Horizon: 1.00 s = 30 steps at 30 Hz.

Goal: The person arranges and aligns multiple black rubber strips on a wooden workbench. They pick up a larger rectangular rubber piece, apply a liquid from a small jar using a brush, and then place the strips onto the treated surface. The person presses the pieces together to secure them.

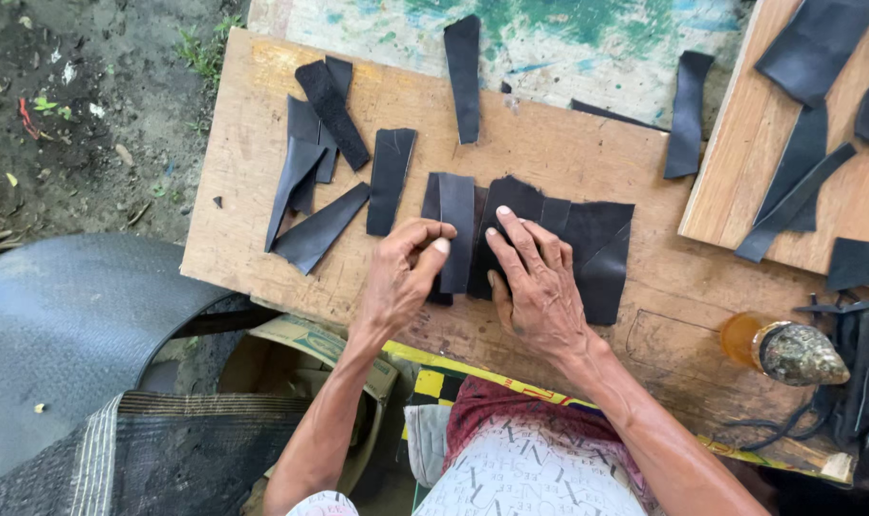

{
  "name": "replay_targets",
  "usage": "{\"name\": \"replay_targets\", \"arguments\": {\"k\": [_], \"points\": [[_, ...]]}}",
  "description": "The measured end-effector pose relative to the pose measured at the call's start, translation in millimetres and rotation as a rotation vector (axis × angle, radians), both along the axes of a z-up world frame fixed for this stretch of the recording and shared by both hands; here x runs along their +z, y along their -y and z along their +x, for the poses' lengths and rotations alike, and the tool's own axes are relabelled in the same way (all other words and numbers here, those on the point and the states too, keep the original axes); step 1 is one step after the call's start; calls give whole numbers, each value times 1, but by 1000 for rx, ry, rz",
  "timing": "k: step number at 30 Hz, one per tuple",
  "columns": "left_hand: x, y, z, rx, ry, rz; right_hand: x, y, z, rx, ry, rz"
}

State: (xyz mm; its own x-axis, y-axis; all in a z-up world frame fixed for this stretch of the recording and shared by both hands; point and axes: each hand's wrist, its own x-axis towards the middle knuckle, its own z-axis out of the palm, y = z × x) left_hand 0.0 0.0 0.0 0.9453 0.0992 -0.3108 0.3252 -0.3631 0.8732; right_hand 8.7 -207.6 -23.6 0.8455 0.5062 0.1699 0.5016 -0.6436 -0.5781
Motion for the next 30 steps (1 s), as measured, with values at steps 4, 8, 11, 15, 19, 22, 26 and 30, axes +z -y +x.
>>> {"name": "replay_targets", "arguments": {"k": [4,8,11,15,19,22,26,30], "points": [[0,-1,3,23,-15,-59,0,0,1,6,5,2],[1,-1,7,55,-43,-77,-1,0,1,2,2,6],[2,0,8,35,-2,-47,-1,0,0,-2,4,6],[5,0,8,21,13,-26,1,0,0,0,0,12],[11,-6,4,50,119,-151,0,0,1,-4,15,12],[12,-21,-2,180,174,-201,-1,-1,0,-8,30,28],[12,-63,-7,321,303,-226,2,-2,1,-5,58,10],[31,-100,-10,513,365,-393,1,-5,-1,0,50,-11]]}}
